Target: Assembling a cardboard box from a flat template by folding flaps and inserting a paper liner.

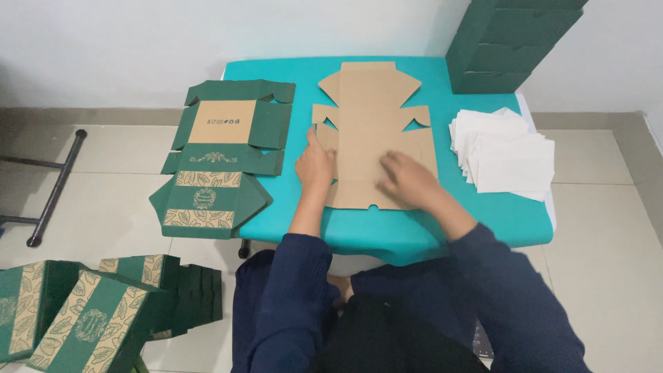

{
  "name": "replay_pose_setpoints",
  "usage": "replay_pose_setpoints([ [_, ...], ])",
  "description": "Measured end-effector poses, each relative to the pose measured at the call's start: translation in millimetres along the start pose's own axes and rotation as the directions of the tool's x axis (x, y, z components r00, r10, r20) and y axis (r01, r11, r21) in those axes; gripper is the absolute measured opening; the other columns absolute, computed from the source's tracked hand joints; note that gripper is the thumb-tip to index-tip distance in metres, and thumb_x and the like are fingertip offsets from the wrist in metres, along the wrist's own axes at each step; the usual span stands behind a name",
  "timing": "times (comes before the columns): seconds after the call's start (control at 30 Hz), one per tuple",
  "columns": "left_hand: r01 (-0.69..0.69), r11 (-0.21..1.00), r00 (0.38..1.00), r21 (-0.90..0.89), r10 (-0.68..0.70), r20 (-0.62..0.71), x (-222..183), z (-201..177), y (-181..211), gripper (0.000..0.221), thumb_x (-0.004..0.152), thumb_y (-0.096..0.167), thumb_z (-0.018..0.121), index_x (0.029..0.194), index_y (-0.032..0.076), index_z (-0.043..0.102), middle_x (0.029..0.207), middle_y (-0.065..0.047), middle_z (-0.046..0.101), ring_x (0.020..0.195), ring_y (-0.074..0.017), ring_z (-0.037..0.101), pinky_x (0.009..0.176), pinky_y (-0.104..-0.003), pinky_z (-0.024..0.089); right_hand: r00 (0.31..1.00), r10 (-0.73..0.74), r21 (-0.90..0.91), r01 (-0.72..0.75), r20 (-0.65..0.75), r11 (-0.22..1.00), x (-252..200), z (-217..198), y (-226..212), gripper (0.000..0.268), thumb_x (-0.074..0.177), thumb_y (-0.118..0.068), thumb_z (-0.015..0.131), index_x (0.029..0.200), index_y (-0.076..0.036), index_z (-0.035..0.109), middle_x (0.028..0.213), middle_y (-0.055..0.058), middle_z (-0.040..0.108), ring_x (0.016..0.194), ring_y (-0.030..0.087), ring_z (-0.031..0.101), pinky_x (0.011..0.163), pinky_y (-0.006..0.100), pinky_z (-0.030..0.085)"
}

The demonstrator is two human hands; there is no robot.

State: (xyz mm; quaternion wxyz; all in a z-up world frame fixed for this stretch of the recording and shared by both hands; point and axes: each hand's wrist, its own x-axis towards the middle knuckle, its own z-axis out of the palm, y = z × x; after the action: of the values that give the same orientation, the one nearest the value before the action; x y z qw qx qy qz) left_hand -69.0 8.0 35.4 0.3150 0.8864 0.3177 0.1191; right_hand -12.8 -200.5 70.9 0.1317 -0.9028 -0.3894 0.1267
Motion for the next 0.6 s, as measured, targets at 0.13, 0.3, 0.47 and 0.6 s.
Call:
replay_pose_setpoints([
  [0.13, -0.174, 0.925, 0.911, 0.337, 0.281, -0.303, -29, 0, -3, 0.106, 0.067, 0.026, 0.087, 0.148, 0.004, 0.022, 0.131, -0.022, 0.042, 0.111, -0.0360, 0.051, 0.097, -0.044, 0.037, 0.996, -0.072, -0.158, 0.081, 0.057, 0.984, -41, 14, 9, 0.076, 0.086, -0.059, 0.055, 0.145, -0.015, 0.036, 0.154, 0.012, 0.029, 0.142, 0.034, 0.023, 0.114, 0.055, 0.017],
  [0.3, -0.658, 0.735, 0.694, 0.164, 0.507, 0.510, -75, -19, -16, 0.099, 0.066, 0.069, 0.067, 0.145, 0.019, 0.035, 0.153, -0.010, 0.027, 0.144, -0.0307, 0.019, 0.117, -0.056, 0.004, 0.932, -0.310, -0.387, 0.220, -0.187, 0.895, -60, 33, 37, 0.049, 0.092, -0.049, 0.051, 0.130, -0.018, 0.055, 0.133, 0.008, 0.056, 0.127, 0.028, 0.050, 0.100, 0.045, 0.044],
  [0.47, -0.650, 0.755, 0.657, -0.080, 0.612, 0.441, -67, -35, -25, 0.048, 0.088, 0.036, 0.062, 0.132, 0.020, 0.053, 0.140, -0.006, 0.049, 0.136, -0.0296, 0.036, 0.114, -0.053, 0.020, 0.733, -0.519, -0.483, 0.293, -0.440, 0.825, -67, 31, 44, 0.016, 0.096, -0.028, 0.056, 0.106, -0.019, 0.063, 0.098, -0.001, 0.069, 0.094, 0.016, 0.066, 0.075, 0.028, 0.054],
  [0.6, -0.443, 0.824, 0.706, -0.353, 0.564, 0.429, -73, -67, -2, 0.022, 0.094, 0.025, 0.054, 0.108, 0.016, 0.069, 0.109, -0.009, 0.069, 0.111, -0.0326, 0.060, 0.101, -0.048, 0.042, 0.767, -0.452, -0.405, 0.274, -0.455, 0.872, -75, 1, 35, 0.008, 0.097, -0.024, 0.055, 0.097, -0.018, 0.060, 0.076, -0.003, 0.064, 0.076, 0.017, 0.067, 0.066, 0.031, 0.054],
])
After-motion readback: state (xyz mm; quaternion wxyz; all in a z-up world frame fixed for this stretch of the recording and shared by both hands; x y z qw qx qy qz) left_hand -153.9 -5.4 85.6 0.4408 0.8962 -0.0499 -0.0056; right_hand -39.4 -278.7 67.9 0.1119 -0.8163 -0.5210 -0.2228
